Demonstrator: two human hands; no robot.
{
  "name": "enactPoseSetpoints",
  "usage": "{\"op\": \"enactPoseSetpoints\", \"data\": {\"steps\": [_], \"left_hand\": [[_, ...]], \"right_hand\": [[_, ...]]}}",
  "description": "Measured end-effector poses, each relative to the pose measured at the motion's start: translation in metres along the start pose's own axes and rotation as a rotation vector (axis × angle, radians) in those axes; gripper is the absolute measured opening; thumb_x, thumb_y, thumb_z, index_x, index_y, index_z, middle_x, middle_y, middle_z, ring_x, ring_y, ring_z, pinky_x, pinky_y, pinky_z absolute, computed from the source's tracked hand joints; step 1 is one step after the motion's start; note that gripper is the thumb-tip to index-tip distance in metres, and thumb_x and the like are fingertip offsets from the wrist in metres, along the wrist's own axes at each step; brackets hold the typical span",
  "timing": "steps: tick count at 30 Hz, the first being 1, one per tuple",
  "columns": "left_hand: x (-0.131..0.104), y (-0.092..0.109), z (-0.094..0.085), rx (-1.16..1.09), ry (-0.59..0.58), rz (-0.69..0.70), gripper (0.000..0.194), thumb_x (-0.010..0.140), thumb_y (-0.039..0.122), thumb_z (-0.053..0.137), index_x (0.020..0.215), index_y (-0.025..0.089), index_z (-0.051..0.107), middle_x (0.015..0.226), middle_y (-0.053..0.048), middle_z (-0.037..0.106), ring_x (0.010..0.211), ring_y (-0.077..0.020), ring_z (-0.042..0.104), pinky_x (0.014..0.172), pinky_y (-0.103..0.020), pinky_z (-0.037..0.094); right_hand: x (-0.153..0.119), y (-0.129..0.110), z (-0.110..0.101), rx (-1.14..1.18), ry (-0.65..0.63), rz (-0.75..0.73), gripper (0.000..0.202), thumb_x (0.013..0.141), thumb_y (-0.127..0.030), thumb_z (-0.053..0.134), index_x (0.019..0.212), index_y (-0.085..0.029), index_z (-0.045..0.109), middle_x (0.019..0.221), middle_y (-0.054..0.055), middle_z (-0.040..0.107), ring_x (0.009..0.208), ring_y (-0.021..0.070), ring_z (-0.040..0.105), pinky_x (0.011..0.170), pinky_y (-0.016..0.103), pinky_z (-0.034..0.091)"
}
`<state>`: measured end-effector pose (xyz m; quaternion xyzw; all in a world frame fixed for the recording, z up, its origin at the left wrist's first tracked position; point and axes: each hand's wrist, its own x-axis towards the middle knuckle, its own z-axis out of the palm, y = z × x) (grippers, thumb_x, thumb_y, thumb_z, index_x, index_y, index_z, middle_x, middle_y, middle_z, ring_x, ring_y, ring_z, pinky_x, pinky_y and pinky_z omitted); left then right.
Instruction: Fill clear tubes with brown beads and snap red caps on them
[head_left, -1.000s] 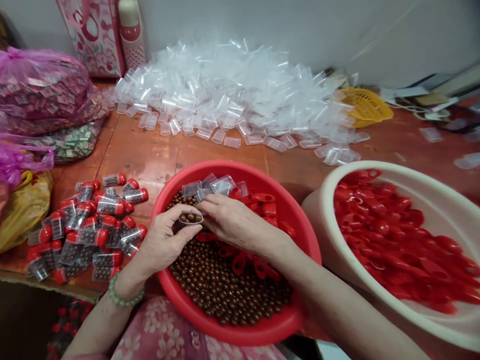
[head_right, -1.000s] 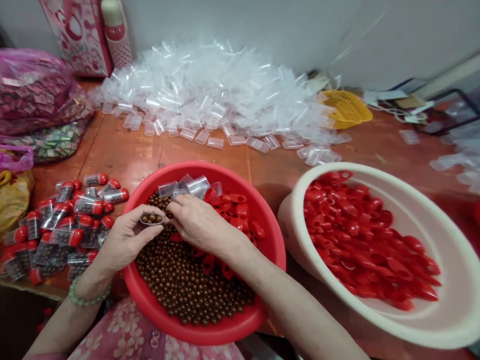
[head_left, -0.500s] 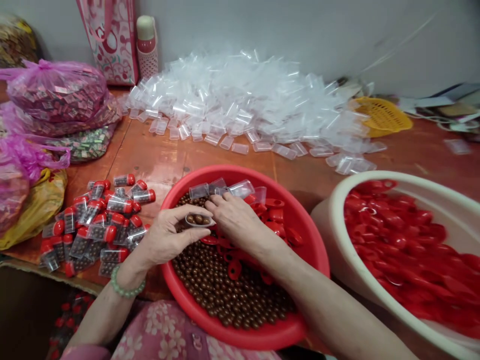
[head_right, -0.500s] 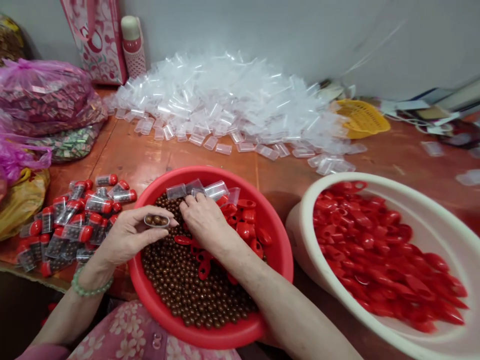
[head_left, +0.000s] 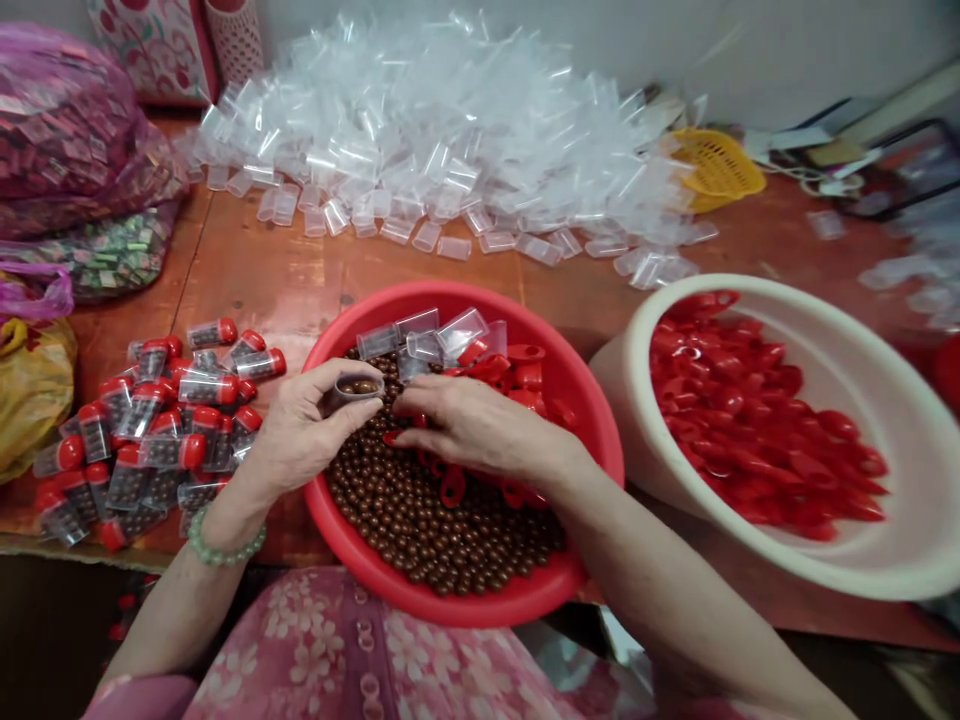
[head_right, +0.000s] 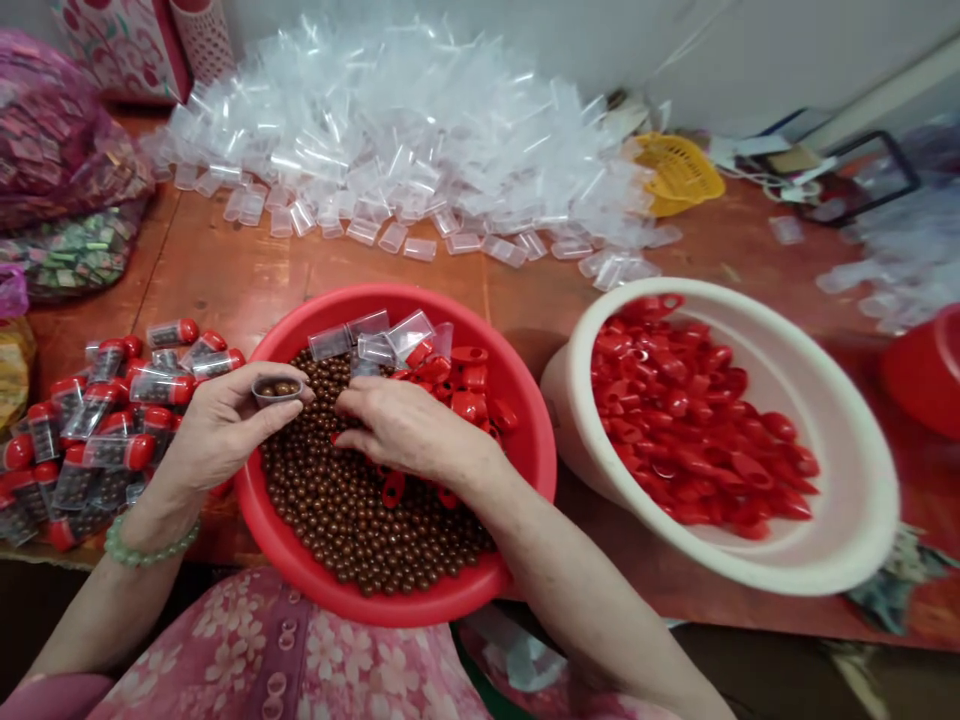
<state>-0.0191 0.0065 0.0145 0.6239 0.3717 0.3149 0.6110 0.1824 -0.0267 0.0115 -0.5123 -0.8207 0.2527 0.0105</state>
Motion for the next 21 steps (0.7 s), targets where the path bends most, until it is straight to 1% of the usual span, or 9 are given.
{"op": "enactPoseSetpoints", "data": {"steps": [2, 5, 9, 11, 14, 16, 17, 19, 21], "left_hand": [[0.000, -0.001, 0.001, -0.020, -0.034, -0.048, 0.018, 0.080, 0.021, 0.066, 0.097, 0.015, 0.066, 0.090, -0.003, 0.070, 0.082, -0.0135, 0.063, 0.077, -0.025, 0.049], [0.001, -0.003, 0.004, -0.173, -0.093, -0.137, 0.021, 0.078, 0.017, 0.065, 0.099, 0.014, 0.064, 0.088, -0.003, 0.069, 0.083, -0.0132, 0.063, 0.080, -0.027, 0.048], [0.000, -0.004, 0.004, -0.414, -0.164, -0.248, 0.031, 0.073, 0.012, 0.068, 0.103, 0.014, 0.060, 0.089, -0.003, 0.070, 0.084, -0.0127, 0.065, 0.084, -0.028, 0.049], [-0.002, -0.004, 0.003, -0.475, -0.188, -0.271, 0.036, 0.072, 0.012, 0.071, 0.106, 0.015, 0.060, 0.092, -0.004, 0.070, 0.087, -0.0135, 0.066, 0.086, -0.030, 0.049], [-0.005, -0.004, 0.003, -0.501, -0.198, -0.289, 0.038, 0.071, 0.014, 0.074, 0.106, 0.015, 0.060, 0.095, -0.005, 0.071, 0.090, -0.0139, 0.066, 0.089, -0.032, 0.048], [-0.005, -0.005, 0.006, -0.494, -0.183, -0.305, 0.037, 0.070, 0.015, 0.076, 0.104, 0.014, 0.061, 0.095, -0.005, 0.071, 0.089, -0.0133, 0.066, 0.090, -0.032, 0.047], [-0.005, -0.005, 0.009, -0.492, -0.165, -0.309, 0.037, 0.069, 0.016, 0.077, 0.102, 0.014, 0.061, 0.095, -0.005, 0.070, 0.088, -0.0126, 0.066, 0.090, -0.032, 0.047], [-0.005, -0.006, 0.015, -0.486, -0.111, -0.306, 0.038, 0.066, 0.016, 0.079, 0.100, 0.014, 0.061, 0.095, -0.003, 0.069, 0.086, -0.0112, 0.065, 0.089, -0.030, 0.047], [-0.004, -0.006, 0.022, -0.479, -0.057, -0.286, 0.038, 0.065, 0.019, 0.080, 0.098, 0.014, 0.061, 0.093, -0.002, 0.068, 0.084, -0.0103, 0.064, 0.086, -0.028, 0.047]], "right_hand": [[0.001, -0.008, 0.007, -0.053, -0.081, 0.004, 0.014, 0.087, -0.018, 0.059, 0.099, -0.014, 0.066, 0.098, 0.009, 0.067, 0.087, 0.0202, 0.063, 0.077, 0.031, 0.046], [0.004, -0.014, 0.018, -0.109, -0.104, -0.031, 0.020, 0.083, -0.004, 0.052, 0.094, -0.013, 0.066, 0.092, 0.009, 0.070, 0.084, 0.0204, 0.064, 0.077, 0.031, 0.045], [0.002, -0.007, 0.017, 0.031, -0.020, -0.014, 0.017, 0.088, -0.009, 0.050, 0.086, -0.015, 0.065, 0.084, 0.007, 0.069, 0.077, 0.0172, 0.063, 0.071, 0.027, 0.044], [-0.003, -0.002, 0.010, 0.178, 0.089, 0.041, 0.013, 0.089, -0.015, 0.053, 0.085, -0.016, 0.066, 0.082, 0.005, 0.068, 0.075, 0.0160, 0.062, 0.069, 0.026, 0.044], [-0.007, 0.004, 0.001, 0.531, 0.448, 0.140, 0.011, 0.085, -0.026, 0.062, 0.090, -0.018, 0.067, 0.081, 0.002, 0.069, 0.073, 0.0144, 0.062, 0.069, 0.026, 0.046], [-0.006, 0.003, -0.002, 0.856, 0.677, 0.233, 0.018, 0.081, -0.033, 0.067, 0.093, -0.020, 0.067, 0.076, -0.001, 0.067, 0.063, 0.0111, 0.058, 0.062, 0.024, 0.046], [-0.004, 0.002, -0.003, 1.020, 0.746, 0.279, 0.022, 0.079, -0.037, 0.069, 0.092, -0.020, 0.067, 0.071, -0.003, 0.064, 0.056, 0.0094, 0.055, 0.056, 0.023, 0.045], [0.000, -0.004, -0.001, 1.284, 0.794, 0.333, 0.028, 0.074, -0.042, 0.072, 0.089, -0.020, 0.066, 0.062, -0.005, 0.059, 0.047, 0.0077, 0.049, 0.047, 0.021, 0.042], [0.004, -0.010, 0.005, 1.408, 0.780, 0.349, 0.032, 0.070, -0.045, 0.075, 0.085, -0.019, 0.065, 0.056, -0.006, 0.055, 0.043, 0.0085, 0.047, 0.043, 0.022, 0.042]]}}
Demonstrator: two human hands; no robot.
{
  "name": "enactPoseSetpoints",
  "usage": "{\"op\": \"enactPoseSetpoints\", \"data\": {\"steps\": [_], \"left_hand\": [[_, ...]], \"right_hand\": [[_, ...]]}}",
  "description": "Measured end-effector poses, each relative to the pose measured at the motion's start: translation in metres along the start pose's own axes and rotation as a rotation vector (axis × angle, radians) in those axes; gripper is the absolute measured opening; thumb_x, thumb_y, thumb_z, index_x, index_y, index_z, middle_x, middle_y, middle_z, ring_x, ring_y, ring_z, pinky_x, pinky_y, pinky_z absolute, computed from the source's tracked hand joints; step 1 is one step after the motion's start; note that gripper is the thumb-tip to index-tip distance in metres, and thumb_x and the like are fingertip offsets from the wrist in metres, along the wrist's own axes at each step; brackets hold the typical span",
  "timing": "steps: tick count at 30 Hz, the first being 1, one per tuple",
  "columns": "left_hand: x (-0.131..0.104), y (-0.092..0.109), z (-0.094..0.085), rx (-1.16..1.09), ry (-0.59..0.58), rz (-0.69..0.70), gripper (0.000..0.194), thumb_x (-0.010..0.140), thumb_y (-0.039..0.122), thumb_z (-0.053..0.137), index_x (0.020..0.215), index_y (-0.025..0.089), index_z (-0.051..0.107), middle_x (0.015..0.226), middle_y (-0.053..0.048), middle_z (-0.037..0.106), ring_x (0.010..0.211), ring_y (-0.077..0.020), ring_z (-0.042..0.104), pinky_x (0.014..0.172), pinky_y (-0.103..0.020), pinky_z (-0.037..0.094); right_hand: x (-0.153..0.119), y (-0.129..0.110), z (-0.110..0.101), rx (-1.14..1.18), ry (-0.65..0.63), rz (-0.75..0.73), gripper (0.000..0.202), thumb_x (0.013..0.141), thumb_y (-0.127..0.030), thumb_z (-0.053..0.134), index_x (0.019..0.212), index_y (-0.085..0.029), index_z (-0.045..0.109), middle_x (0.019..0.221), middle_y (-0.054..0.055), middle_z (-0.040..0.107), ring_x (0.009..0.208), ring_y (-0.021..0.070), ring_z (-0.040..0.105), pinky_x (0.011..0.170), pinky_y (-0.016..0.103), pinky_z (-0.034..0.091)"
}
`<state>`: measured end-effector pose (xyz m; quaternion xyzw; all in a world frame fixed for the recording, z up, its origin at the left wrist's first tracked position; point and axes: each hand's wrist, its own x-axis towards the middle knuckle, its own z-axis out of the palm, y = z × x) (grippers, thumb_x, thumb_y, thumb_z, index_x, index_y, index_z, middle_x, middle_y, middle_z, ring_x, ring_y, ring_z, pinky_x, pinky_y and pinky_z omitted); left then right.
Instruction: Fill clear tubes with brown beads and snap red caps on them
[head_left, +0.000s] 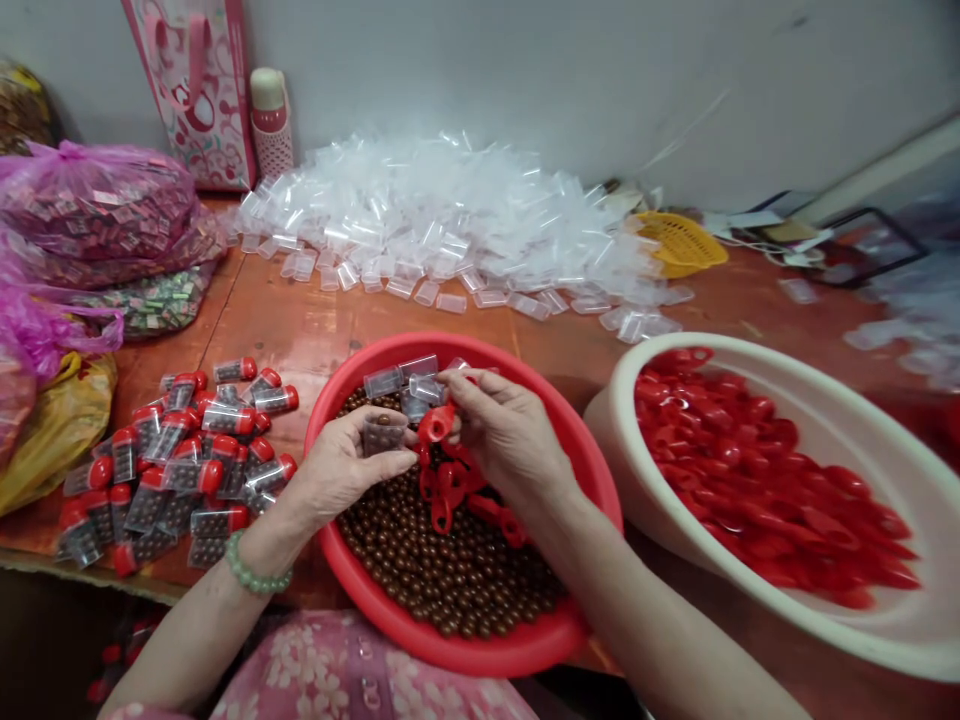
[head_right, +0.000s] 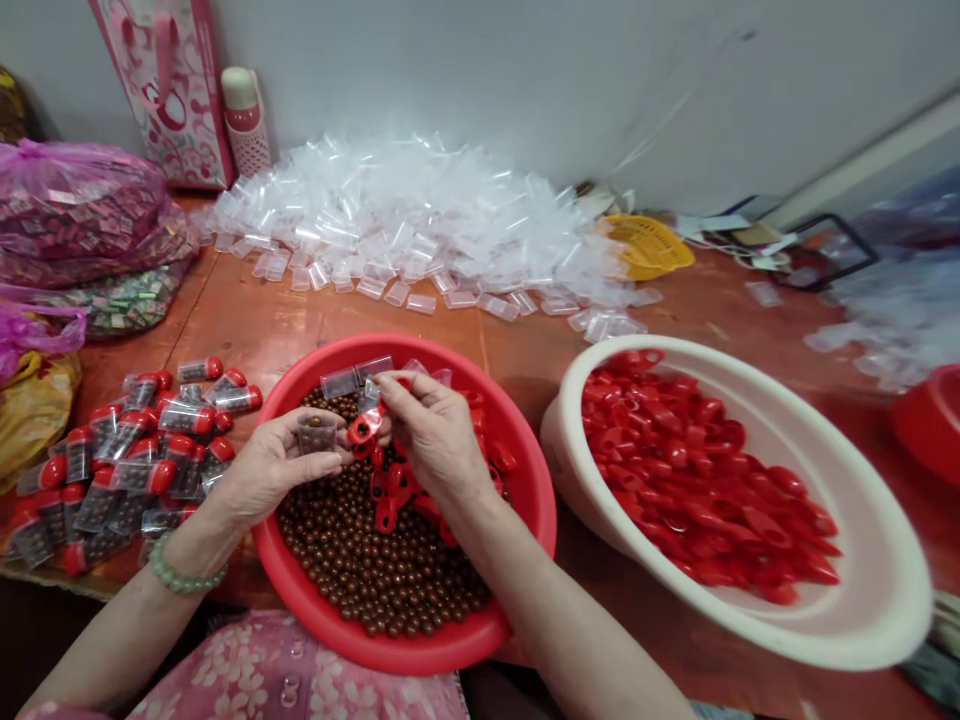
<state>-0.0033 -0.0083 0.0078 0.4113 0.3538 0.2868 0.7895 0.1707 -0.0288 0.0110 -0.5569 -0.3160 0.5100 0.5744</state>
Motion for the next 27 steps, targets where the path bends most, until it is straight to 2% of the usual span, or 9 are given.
{"op": "enactPoseSetpoints", "data": {"steps": [3, 6, 8, 11, 15, 17, 20, 23, 27], "left_hand": [[0.001, -0.003, 0.006, 0.018, 0.043, 0.043, 0.037, 0.065, 0.025, 0.081, 0.095, 0.015, 0.060, 0.088, 0.000, 0.066, 0.079, -0.0106, 0.064, 0.079, -0.027, 0.048], [0.001, -0.006, 0.009, 0.036, 0.059, 0.048, 0.038, 0.066, 0.030, 0.081, 0.093, 0.014, 0.059, 0.083, 0.001, 0.064, 0.073, -0.0110, 0.064, 0.071, -0.026, 0.049], [0.002, -0.007, 0.009, 0.029, 0.055, 0.041, 0.039, 0.066, 0.033, 0.081, 0.092, 0.014, 0.059, 0.081, 0.001, 0.063, 0.071, -0.0109, 0.063, 0.068, -0.025, 0.049], [0.003, -0.007, 0.008, -0.009, 0.051, 0.044, 0.040, 0.065, 0.035, 0.082, 0.091, 0.013, 0.059, 0.080, 0.001, 0.063, 0.069, -0.0098, 0.062, 0.067, -0.024, 0.049], [0.004, -0.004, 0.002, -0.058, 0.040, 0.048, 0.039, 0.065, 0.031, 0.083, 0.092, 0.013, 0.061, 0.083, 0.001, 0.064, 0.071, -0.0088, 0.060, 0.071, -0.024, 0.050], [0.004, -0.003, -0.001, -0.072, -0.001, 0.050, 0.041, 0.064, 0.029, 0.084, 0.095, 0.013, 0.062, 0.085, 0.000, 0.065, 0.076, -0.0098, 0.061, 0.075, -0.024, 0.049], [0.004, -0.002, -0.004, -0.076, -0.084, 0.049, 0.045, 0.064, 0.033, 0.084, 0.099, 0.014, 0.062, 0.089, -0.002, 0.065, 0.079, -0.0113, 0.061, 0.075, -0.024, 0.048], [0.004, -0.002, -0.005, -0.020, -0.119, 0.035, 0.043, 0.070, 0.039, 0.079, 0.099, 0.014, 0.060, 0.088, -0.002, 0.064, 0.075, -0.0110, 0.061, 0.072, -0.025, 0.049], [0.003, -0.003, -0.005, 0.030, -0.190, 0.018, 0.040, 0.077, 0.041, 0.073, 0.100, 0.014, 0.057, 0.085, -0.003, 0.064, 0.073, -0.0112, 0.062, 0.065, -0.023, 0.048]], "right_hand": [[-0.006, 0.009, 0.007, -0.102, -0.006, -0.033, 0.028, 0.076, -0.046, 0.069, 0.084, -0.020, 0.063, 0.055, -0.006, 0.056, 0.044, 0.0101, 0.048, 0.046, 0.024, 0.044], [-0.012, 0.015, 0.006, -0.432, 0.044, -0.316, 0.019, 0.085, -0.038, 0.060, 0.090, -0.020, 0.065, 0.074, 0.000, 0.065, 0.066, 0.0145, 0.060, 0.067, 0.030, 0.052], [-0.015, 0.015, 0.002, -0.641, 0.019, -0.524, 0.020, 0.091, -0.032, 0.052, 0.099, -0.020, 0.066, 0.089, 0.005, 0.067, 0.083, 0.0178, 0.063, 0.080, 0.035, 0.052], [-0.018, 0.012, -0.005, -0.829, -0.153, -0.705, 0.031, 0.097, -0.028, 0.040, 0.118, -0.019, 0.062, 0.101, 0.010, 0.065, 0.093, 0.0199, 0.063, 0.085, 0.038, 0.053], [-0.019, 0.006, -0.013, -0.987, -0.375, -0.835, 0.042, 0.098, -0.025, 0.039, 0.139, -0.016, 0.045, 0.114, 0.015, 0.059, 0.106, 0.0216, 0.060, 0.089, 0.038, 0.054], [-0.018, 0.003, -0.015, -1.018, -0.434, -0.865, 0.046, 0.098, -0.023, 0.041, 0.143, -0.017, 0.040, 0.115, 0.015, 0.058, 0.106, 0.0214, 0.061, 0.087, 0.037, 0.055], [-0.016, 0.003, -0.018, -0.988, -0.485, -0.860, 0.042, 0.096, -0.025, 0.047, 0.137, -0.020, 0.047, 0.107, 0.012, 0.061, 0.096, 0.0203, 0.064, 0.080, 0.034, 0.056], [-0.014, 0.004, -0.020, -0.885, -0.394, -0.724, 0.028, 0.091, -0.030, 0.057, 0.118, -0.021, 0.058, 0.093, 0.007, 0.066, 0.082, 0.0180, 0.066, 0.074, 0.032, 0.056], [-0.011, -0.001, -0.021, -0.606, -0.243, -0.490, 0.016, 0.087, -0.036, 0.064, 0.095, -0.023, 0.059, 0.078, 0.001, 0.065, 0.064, 0.0135, 0.063, 0.059, 0.026, 0.055]]}}
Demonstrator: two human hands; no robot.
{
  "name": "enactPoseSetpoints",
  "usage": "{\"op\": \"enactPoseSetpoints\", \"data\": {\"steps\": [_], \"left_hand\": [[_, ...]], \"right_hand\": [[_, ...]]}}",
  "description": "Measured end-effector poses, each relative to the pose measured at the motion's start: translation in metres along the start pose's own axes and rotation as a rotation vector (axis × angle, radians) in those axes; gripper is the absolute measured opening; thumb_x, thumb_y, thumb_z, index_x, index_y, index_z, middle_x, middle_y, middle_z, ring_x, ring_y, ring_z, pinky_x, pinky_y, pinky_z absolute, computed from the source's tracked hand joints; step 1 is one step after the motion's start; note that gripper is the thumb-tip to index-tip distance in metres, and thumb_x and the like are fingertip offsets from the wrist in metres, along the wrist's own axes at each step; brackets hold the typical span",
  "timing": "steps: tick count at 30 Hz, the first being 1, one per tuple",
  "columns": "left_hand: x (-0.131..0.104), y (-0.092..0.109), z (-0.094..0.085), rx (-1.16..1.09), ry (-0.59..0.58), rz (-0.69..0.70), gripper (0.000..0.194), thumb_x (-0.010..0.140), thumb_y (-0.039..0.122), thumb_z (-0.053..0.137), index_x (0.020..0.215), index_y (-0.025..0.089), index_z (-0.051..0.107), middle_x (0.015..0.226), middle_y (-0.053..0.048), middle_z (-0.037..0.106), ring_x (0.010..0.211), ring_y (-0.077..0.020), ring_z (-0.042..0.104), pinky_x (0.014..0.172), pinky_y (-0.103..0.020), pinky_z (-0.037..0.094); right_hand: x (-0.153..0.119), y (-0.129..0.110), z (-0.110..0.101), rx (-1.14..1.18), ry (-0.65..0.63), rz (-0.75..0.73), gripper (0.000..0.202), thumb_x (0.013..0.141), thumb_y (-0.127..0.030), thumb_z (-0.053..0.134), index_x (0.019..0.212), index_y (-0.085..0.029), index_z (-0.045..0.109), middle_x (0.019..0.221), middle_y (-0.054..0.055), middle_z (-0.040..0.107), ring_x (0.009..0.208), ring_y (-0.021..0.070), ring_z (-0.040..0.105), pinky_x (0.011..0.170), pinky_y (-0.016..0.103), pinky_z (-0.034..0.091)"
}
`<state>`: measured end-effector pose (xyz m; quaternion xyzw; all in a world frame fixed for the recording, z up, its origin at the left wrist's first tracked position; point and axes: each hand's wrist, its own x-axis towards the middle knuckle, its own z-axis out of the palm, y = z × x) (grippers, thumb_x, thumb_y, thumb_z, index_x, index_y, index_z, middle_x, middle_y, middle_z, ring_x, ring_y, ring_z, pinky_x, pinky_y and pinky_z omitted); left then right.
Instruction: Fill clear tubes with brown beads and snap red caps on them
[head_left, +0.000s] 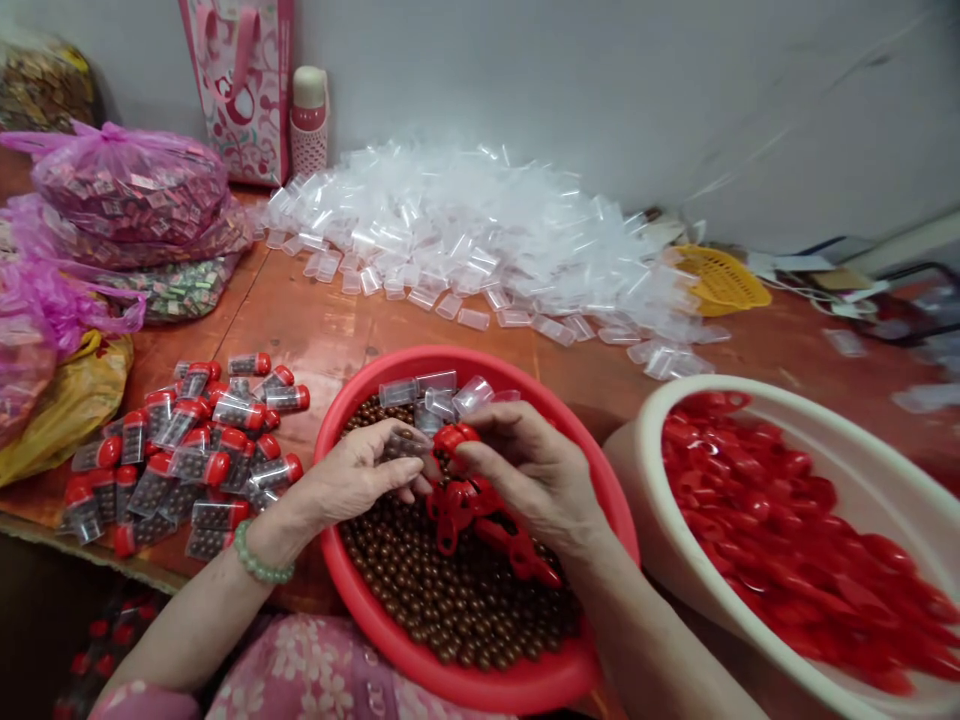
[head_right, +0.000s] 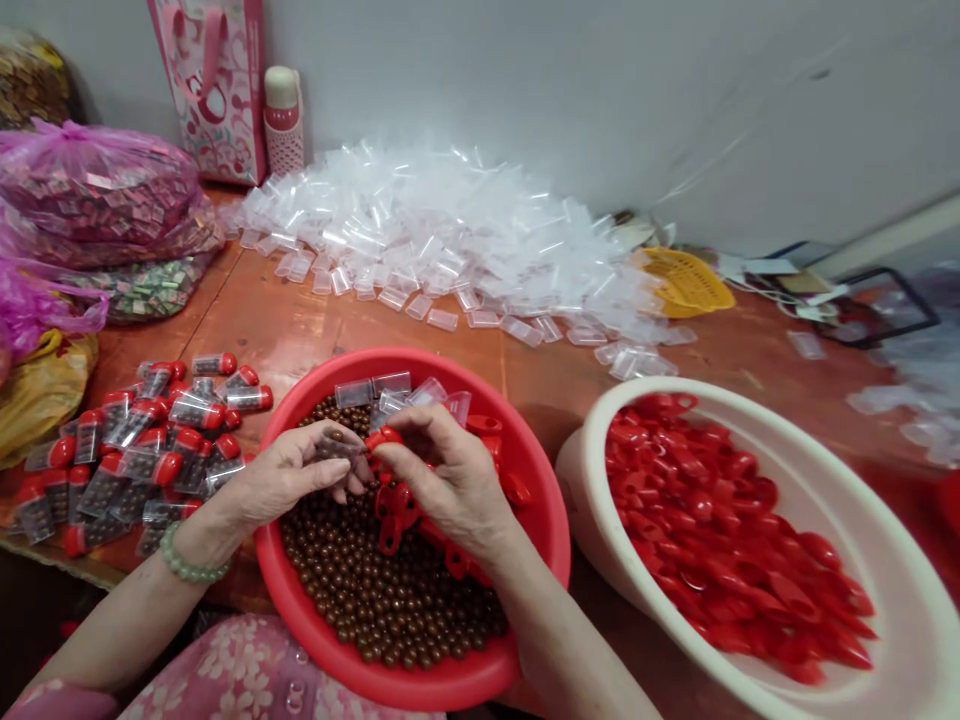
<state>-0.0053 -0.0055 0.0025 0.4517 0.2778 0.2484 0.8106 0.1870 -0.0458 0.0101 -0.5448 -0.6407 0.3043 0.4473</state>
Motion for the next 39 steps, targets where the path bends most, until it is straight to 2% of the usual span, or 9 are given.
{"op": "enactPoseSetpoints", "data": {"steps": [3, 7, 11, 15, 21, 23, 29, 35, 39], "left_hand": [[-0.001, -0.001, -0.001, -0.016, -0.064, -0.040, 0.039, 0.079, 0.041, 0.071, 0.102, 0.013, 0.056, 0.087, -0.005, 0.065, 0.074, -0.0116, 0.062, 0.064, -0.023, 0.048], [-0.001, 0.000, -0.001, 0.007, -0.084, -0.075, 0.036, 0.082, 0.038, 0.068, 0.104, 0.013, 0.055, 0.084, -0.004, 0.064, 0.072, -0.0101, 0.061, 0.065, -0.022, 0.047], [0.001, 0.002, -0.001, 0.074, -0.102, -0.093, 0.028, 0.082, 0.033, 0.066, 0.098, 0.013, 0.055, 0.080, -0.003, 0.062, 0.070, -0.0093, 0.059, 0.065, -0.023, 0.047], [0.003, 0.002, 0.000, 0.053, -0.064, -0.102, 0.021, 0.083, 0.030, 0.064, 0.091, 0.014, 0.054, 0.078, -0.001, 0.061, 0.068, -0.0086, 0.058, 0.065, -0.023, 0.046], [0.004, 0.001, 0.000, -0.031, 0.014, -0.063, 0.029, 0.079, 0.033, 0.069, 0.096, 0.014, 0.056, 0.078, -0.001, 0.062, 0.070, -0.0094, 0.060, 0.066, -0.024, 0.046], [0.005, 0.002, 0.000, -0.061, 0.038, -0.054, 0.030, 0.078, 0.033, 0.071, 0.096, 0.014, 0.057, 0.080, -0.002, 0.064, 0.073, -0.0099, 0.061, 0.069, -0.024, 0.047], [0.005, 0.003, 0.001, -0.091, 0.033, -0.080, 0.033, 0.073, 0.028, 0.074, 0.099, 0.014, 0.059, 0.086, -0.003, 0.066, 0.078, -0.0119, 0.062, 0.075, -0.027, 0.046], [0.007, 0.004, 0.003, -0.095, -0.006, -0.040, 0.032, 0.069, 0.032, 0.077, 0.087, 0.013, 0.060, 0.078, 0.000, 0.060, 0.072, -0.0106, 0.054, 0.074, -0.026, 0.043], [0.009, 0.003, 0.003, -0.079, -0.026, -0.017, 0.031, 0.070, 0.033, 0.075, 0.085, 0.013, 0.057, 0.072, 0.002, 0.055, 0.067, -0.0091, 0.049, 0.068, -0.025, 0.041]], "right_hand": [[0.009, -0.007, -0.002, 0.080, 0.014, 0.013, 0.015, 0.085, -0.035, 0.066, 0.095, -0.023, 0.064, 0.080, 0.001, 0.067, 0.066, 0.0138, 0.064, 0.060, 0.027, 0.055], [0.021, -0.016, -0.001, -0.014, -0.116, -0.093, 0.011, 0.086, -0.025, 0.065, 0.096, -0.023, 0.069, 0.084, 0.003, 0.070, 0.078, 0.0161, 0.065, 0.073, 0.032, 0.055], [0.025, -0.014, 0.000, -0.060, -0.176, -0.142, 0.014, 0.087, -0.023, 0.064, 0.098, -0.024, 0.072, 0.085, 0.003, 0.070, 0.079, 0.0167, 0.065, 0.074, 0.034, 0.054], [0.024, -0.010, -0.008, -0.079, -0.196, -0.152, 0.016, 0.086, -0.021, 0.066, 0.100, -0.026, 0.072, 0.085, 0.002, 0.070, 0.078, 0.0156, 0.065, 0.073, 0.032, 0.054], [0.019, -0.008, -0.023, -0.081, -0.204, -0.063, 0.016, 0.085, -0.023, 0.067, 0.100, -0.027, 0.073, 0.090, 0.003, 0.072, 0.079, 0.0161, 0.067, 0.071, 0.030, 0.055], [0.018, -0.006, -0.021, -0.051, -0.162, -0.052, 0.015, 0.084, -0.023, 0.068, 0.097, -0.026, 0.074, 0.087, 0.003, 0.073, 0.078, 0.0162, 0.068, 0.072, 0.030, 0.055], [0.017, -0.011, 0.008, 0.030, 0.117, 0.005, 0.016, 0.085, -0.021, 0.067, 0.099, -0.026, 0.072, 0.090, 0.000, 0.073, 0.081, 0.0148, 0.067, 0.076, 0.030, 0.055], [0.015, -0.015, 0.026, -0.026, 0.091, -0.078, 0.011, 0.085, -0.020, 0.066, 0.093, -0.024, 0.071, 0.085, 0.000, 0.073, 0.077, 0.0148, 0.067, 0.074, 0.031, 0.054], [0.013, -0.009, 0.030, -0.091, 0.142, -0.147, 0.010, 0.083, -0.019, 0.067, 0.093, -0.023, 0.070, 0.085, 0.001, 0.073, 0.077, 0.0149, 0.068, 0.073, 0.030, 0.055]]}}
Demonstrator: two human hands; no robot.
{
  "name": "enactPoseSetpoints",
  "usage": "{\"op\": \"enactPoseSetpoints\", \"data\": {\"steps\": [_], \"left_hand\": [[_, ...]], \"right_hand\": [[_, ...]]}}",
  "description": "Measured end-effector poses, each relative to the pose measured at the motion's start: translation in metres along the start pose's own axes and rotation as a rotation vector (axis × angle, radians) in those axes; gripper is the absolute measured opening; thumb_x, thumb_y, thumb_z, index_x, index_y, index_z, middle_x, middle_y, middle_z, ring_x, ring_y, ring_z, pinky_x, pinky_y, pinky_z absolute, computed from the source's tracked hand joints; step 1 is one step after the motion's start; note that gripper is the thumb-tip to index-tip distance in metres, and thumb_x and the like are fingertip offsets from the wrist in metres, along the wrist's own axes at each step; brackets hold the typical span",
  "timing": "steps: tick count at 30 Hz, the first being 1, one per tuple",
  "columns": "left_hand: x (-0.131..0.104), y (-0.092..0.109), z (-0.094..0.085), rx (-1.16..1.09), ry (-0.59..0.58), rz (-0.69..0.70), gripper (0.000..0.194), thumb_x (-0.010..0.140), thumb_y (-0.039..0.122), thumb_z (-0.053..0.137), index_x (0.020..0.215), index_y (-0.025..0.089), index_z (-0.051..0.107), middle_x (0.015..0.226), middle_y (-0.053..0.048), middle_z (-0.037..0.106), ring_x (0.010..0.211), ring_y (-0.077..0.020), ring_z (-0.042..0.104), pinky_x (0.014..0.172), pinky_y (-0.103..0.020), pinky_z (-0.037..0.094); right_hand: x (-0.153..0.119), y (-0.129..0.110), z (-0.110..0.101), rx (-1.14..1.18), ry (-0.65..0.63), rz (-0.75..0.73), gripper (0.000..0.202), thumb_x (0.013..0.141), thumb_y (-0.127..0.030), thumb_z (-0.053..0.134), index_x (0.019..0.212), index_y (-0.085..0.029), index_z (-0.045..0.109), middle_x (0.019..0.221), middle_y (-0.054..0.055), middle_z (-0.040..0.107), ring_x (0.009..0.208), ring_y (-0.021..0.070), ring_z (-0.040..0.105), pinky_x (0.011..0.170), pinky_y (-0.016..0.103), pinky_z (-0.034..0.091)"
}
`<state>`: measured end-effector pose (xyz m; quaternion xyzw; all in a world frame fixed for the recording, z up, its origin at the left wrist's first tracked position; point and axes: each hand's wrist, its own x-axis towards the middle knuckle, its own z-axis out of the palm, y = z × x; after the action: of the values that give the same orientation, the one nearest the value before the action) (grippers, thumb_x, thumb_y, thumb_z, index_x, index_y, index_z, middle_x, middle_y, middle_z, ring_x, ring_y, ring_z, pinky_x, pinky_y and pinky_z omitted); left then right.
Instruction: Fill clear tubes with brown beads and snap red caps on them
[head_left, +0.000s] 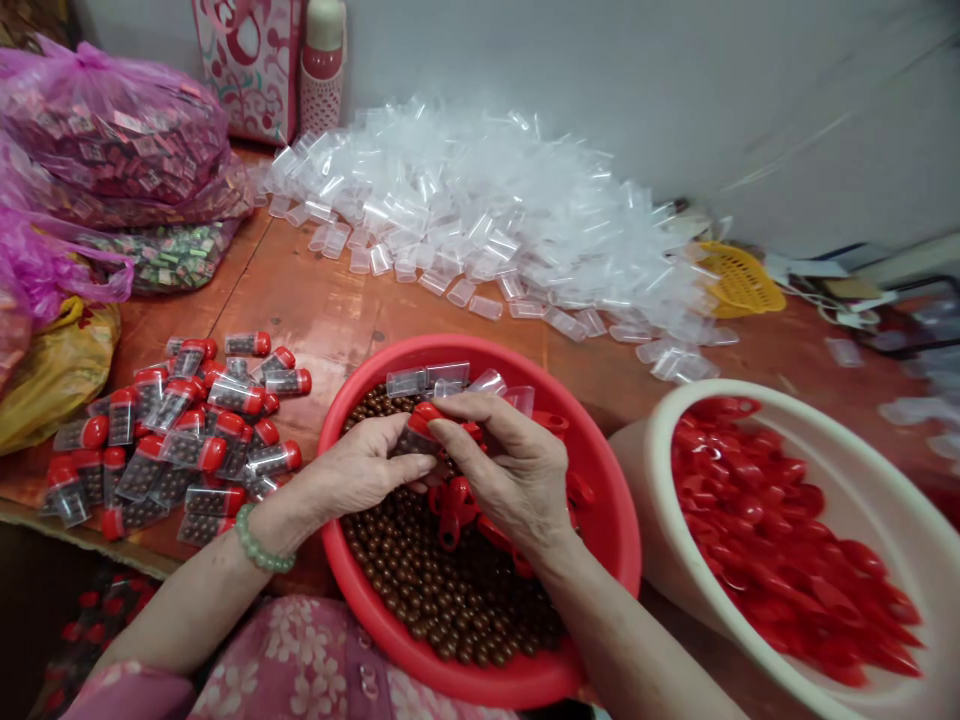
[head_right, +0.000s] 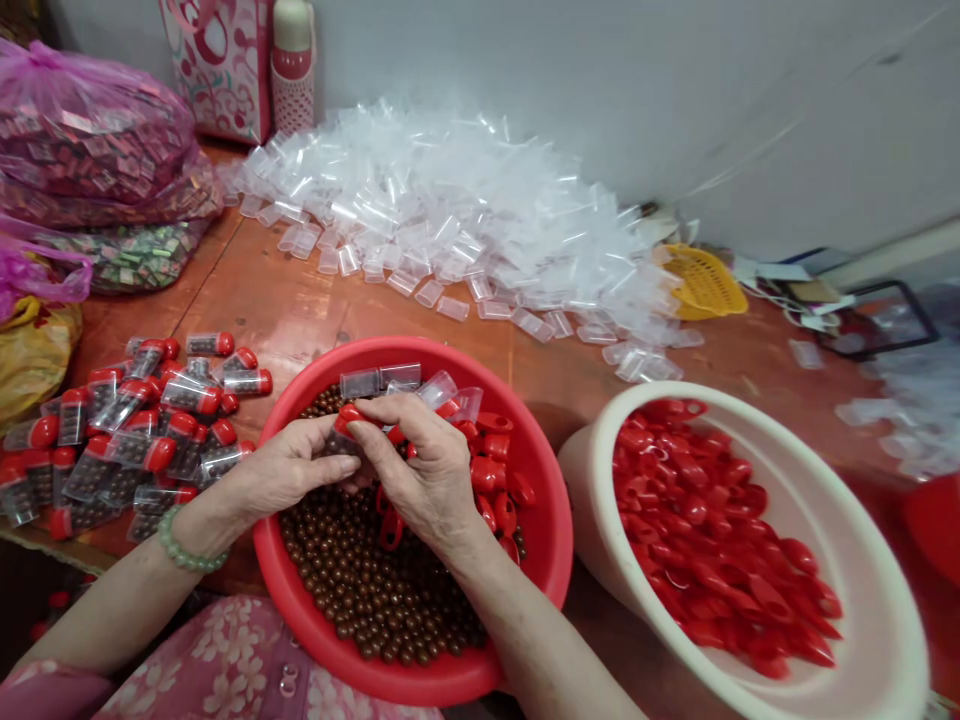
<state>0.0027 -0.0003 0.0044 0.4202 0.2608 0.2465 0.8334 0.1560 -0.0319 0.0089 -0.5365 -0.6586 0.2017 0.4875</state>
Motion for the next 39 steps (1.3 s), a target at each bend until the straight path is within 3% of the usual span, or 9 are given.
{"op": "enactPoseSetpoints", "data": {"steps": [5, 11, 17, 21, 23, 26, 29, 34, 39], "left_hand": [[0.000, -0.007, -0.002, 0.119, 0.022, 0.014, 0.014, 0.079, 0.022, 0.059, 0.090, 0.014, 0.055, 0.072, 0.002, 0.052, 0.064, -0.0093, 0.047, 0.063, -0.024, 0.039], [-0.001, -0.012, -0.005, 0.315, 0.027, 0.062, 0.020, 0.082, 0.012, 0.052, 0.101, 0.014, 0.059, 0.084, 0.001, 0.055, 0.075, -0.0103, 0.048, 0.072, -0.025, 0.040], [-0.002, -0.008, -0.004, 0.181, 0.029, -0.007, 0.013, 0.081, 0.015, 0.055, 0.093, 0.013, 0.059, 0.074, 0.003, 0.052, 0.065, -0.0096, 0.046, 0.065, -0.024, 0.039], [-0.002, -0.006, -0.004, 0.058, 0.064, 0.021, 0.008, 0.079, 0.019, 0.060, 0.085, 0.014, 0.059, 0.077, 0.001, 0.057, 0.070, -0.0107, 0.050, 0.072, -0.025, 0.041], [-0.001, -0.006, -0.005, 0.018, 0.062, -0.003, 0.009, 0.078, 0.021, 0.061, 0.083, 0.014, 0.058, 0.074, 0.001, 0.057, 0.068, -0.0109, 0.050, 0.071, -0.026, 0.042], [0.001, -0.009, -0.006, 0.002, 0.066, 0.003, 0.013, 0.076, 0.020, 0.064, 0.086, 0.013, 0.061, 0.077, 0.000, 0.058, 0.073, -0.0118, 0.052, 0.075, -0.027, 0.043], [0.002, -0.011, -0.006, 0.005, 0.057, 0.046, 0.021, 0.074, 0.024, 0.069, 0.092, 0.013, 0.065, 0.087, -0.003, 0.063, 0.085, -0.0154, 0.055, 0.086, -0.030, 0.043], [0.001, -0.011, -0.007, -0.029, 0.051, 0.048, 0.035, 0.069, 0.036, 0.078, 0.092, 0.011, 0.068, 0.087, -0.004, 0.067, 0.087, -0.0170, 0.056, 0.085, -0.031, 0.044], [-0.001, -0.010, -0.007, -0.137, 0.038, 0.047, 0.042, 0.067, 0.039, 0.081, 0.096, 0.011, 0.069, 0.094, -0.006, 0.069, 0.088, -0.0164, 0.059, 0.086, -0.030, 0.044]], "right_hand": [[0.003, 0.004, -0.006, -0.046, -0.110, -0.038, 0.005, 0.085, -0.018, 0.064, 0.089, -0.021, 0.067, 0.080, 0.000, 0.071, 0.072, 0.0136, 0.066, 0.068, 0.027, 0.054], [0.006, 0.002, -0.015, -0.066, -0.261, -0.089, 0.007, 0.085, -0.017, 0.065, 0.090, -0.021, 0.063, 0.081, 0.001, 0.068, 0.075, 0.0142, 0.065, 0.069, 0.027, 0.053], [-0.001, 0.001, -0.008, -0.177, -0.208, -0.173, 0.010, 0.088, -0.022, 0.063, 0.098, -0.022, 0.061, 0.082, 0.002, 0.069, 0.073, 0.0159, 0.066, 0.067, 0.028, 0.055], [-0.006, 0.004, -0.005, -0.339, -0.258, -0.283, 0.057, 0.079, -0.054, 0.068, 0.118, -0.017, 0.052, 0.099, 0.012, 0.068, 0.090, 0.0261, 0.067, 0.076, 0.040, 0.057], [-0.007, 0.005, -0.004, -0.409, -0.294, -0.330, 0.069, 0.076, -0.059, 0.068, 0.124, -0.015, 0.046, 0.103, 0.016, 0.066, 0.094, 0.0293, 0.066, 0.078, 0.043, 0.057], [-0.008, 0.004, 0.000, -0.493, -0.275, -0.392, 0.060, 0.082, -0.046, 0.065, 0.127, -0.013, 0.042, 0.103, 0.017, 0.065, 0.091, 0.0292, 0.065, 0.077, 0.044, 0.056], [-0.007, 0.003, 0.005, -0.572, -0.228, -0.484, 0.054, 0.081, -0.034, 0.061, 0.127, -0.012, 0.041, 0.097, 0.016, 0.066, 0.084, 0.0278, 0.064, 0.072, 0.043, 0.054], [-0.006, 0.006, 0.011, -0.631, -0.155, -0.600, 0.060, 0.078, -0.036, 0.059, 0.129, -0.012, 0.039, 0.089, 0.013, 0.067, 0.076, 0.0261, 0.064, 0.069, 0.040, 0.051], [-0.007, 0.005, 0.012, -0.667, -0.169, -0.580, 0.062, 0.081, -0.037, 0.058, 0.134, -0.013, 0.036, 0.094, 0.014, 0.067, 0.080, 0.0261, 0.065, 0.072, 0.040, 0.051]]}}
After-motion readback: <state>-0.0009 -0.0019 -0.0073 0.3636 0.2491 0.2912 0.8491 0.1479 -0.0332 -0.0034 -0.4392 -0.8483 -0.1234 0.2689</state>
